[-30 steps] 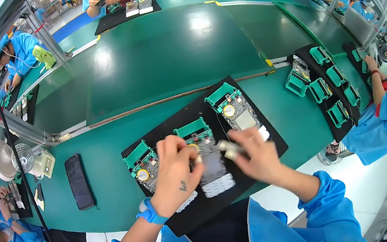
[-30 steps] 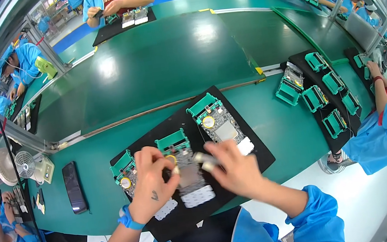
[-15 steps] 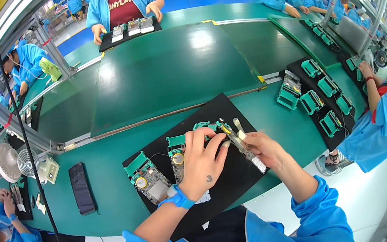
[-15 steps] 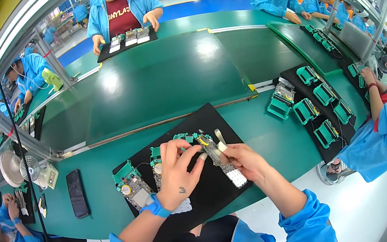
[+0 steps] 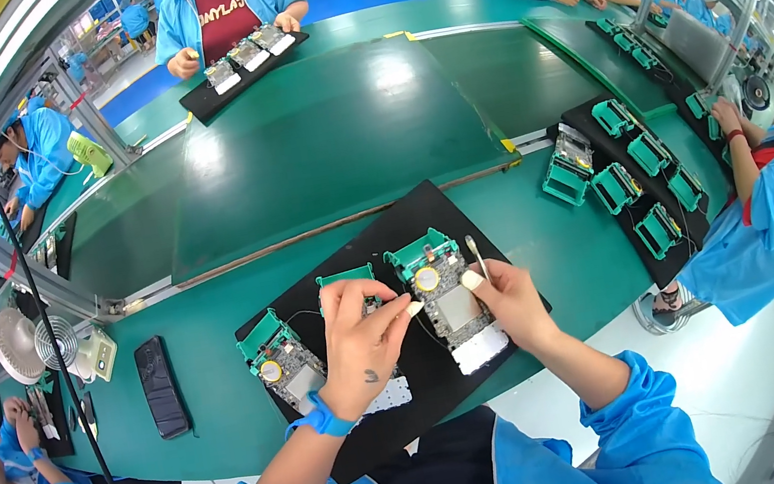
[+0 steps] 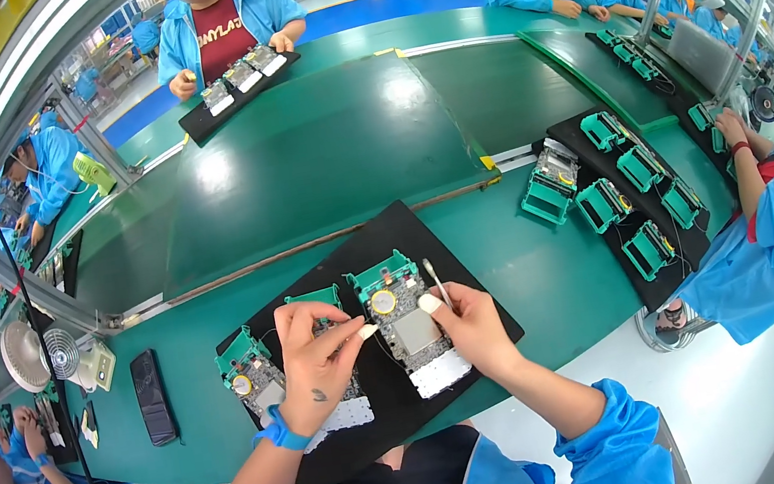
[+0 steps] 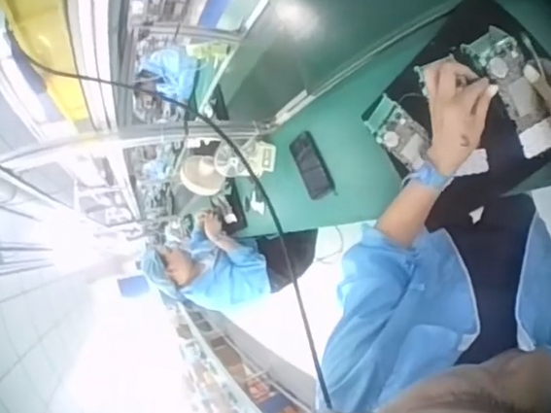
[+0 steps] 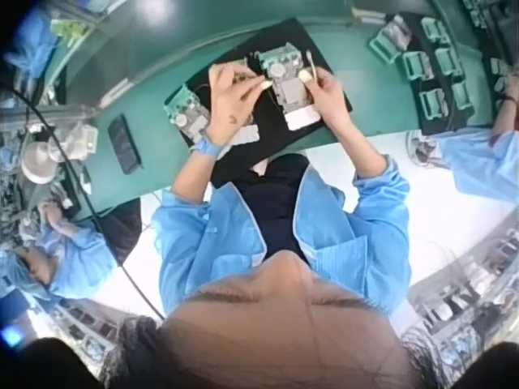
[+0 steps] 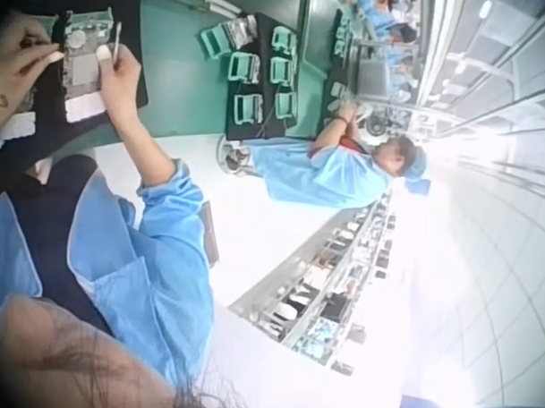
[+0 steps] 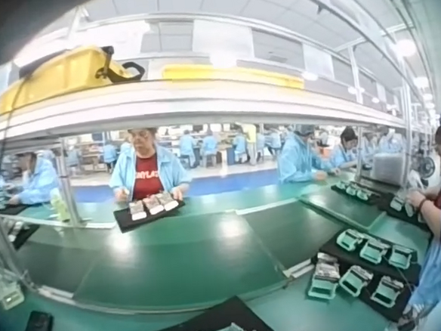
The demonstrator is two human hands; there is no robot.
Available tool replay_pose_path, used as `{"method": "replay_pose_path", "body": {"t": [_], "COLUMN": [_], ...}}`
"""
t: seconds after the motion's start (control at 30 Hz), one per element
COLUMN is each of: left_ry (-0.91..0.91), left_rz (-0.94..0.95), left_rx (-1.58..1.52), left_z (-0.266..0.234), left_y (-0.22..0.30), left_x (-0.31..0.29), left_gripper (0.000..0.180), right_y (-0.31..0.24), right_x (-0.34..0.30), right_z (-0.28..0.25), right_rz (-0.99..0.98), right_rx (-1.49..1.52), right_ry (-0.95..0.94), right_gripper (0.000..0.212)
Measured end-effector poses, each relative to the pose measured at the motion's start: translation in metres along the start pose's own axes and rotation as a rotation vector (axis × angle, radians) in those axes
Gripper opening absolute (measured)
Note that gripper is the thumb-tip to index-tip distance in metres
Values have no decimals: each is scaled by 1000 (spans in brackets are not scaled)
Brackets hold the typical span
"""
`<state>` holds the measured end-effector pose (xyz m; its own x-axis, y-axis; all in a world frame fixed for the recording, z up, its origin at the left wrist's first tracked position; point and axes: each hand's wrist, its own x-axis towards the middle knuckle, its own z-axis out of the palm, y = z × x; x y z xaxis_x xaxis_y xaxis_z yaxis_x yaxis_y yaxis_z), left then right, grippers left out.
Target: The person assembles small electronic components onto circuit boards and connects wires to them by hand, then places the assembled circuit boards into plastic casings on a factory production line.
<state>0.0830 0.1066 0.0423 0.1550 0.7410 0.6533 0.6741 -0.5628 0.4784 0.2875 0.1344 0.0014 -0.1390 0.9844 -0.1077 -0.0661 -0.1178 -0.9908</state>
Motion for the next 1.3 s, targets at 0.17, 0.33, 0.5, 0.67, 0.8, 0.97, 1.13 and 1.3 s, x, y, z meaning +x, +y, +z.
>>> {"method": "replay_pose_path", "body": {"t": [0.17, 0.33, 0.5, 0.67, 0.8, 0.97, 1.13, 1.3], "left_ry": [-10, -131, -206, -284, -295, -215, -222, -124], "left_rz": [-130, -91, -56, -64, -39, -79, -100, -210], "left_rx": [-195, -173, -137, -149, -127, -192, -197, -82], "left_z": [17, 19, 13, 15, 10, 8, 3, -17], "left_y": [0, -4, -1, -5, -3, -7, -5, -1], "left_x": [-4, 0, 7, 9, 9, -2, 0, -3], "left_gripper": [14, 11, 10, 17, 18, 18, 19, 20], "right_y": [11, -6, -24, -31, -30, -23, -24, -27], "right_x": [-17, -14, -7, -6, -6, 4, 0, -23], "right_z": [16, 4, 8, 8, 14, 8, 6, 14], "right_rz": [-87, -405, -670, -739, -625, -163, -292, -862], "right_rx": [-197, -454, -747, -862, -790, -333, -408, -851], "right_ry": [-49, 21, -197, -204, -170, -198, -230, -374], "right_gripper": [20, 30, 22, 22, 23, 16, 18, 36]}}
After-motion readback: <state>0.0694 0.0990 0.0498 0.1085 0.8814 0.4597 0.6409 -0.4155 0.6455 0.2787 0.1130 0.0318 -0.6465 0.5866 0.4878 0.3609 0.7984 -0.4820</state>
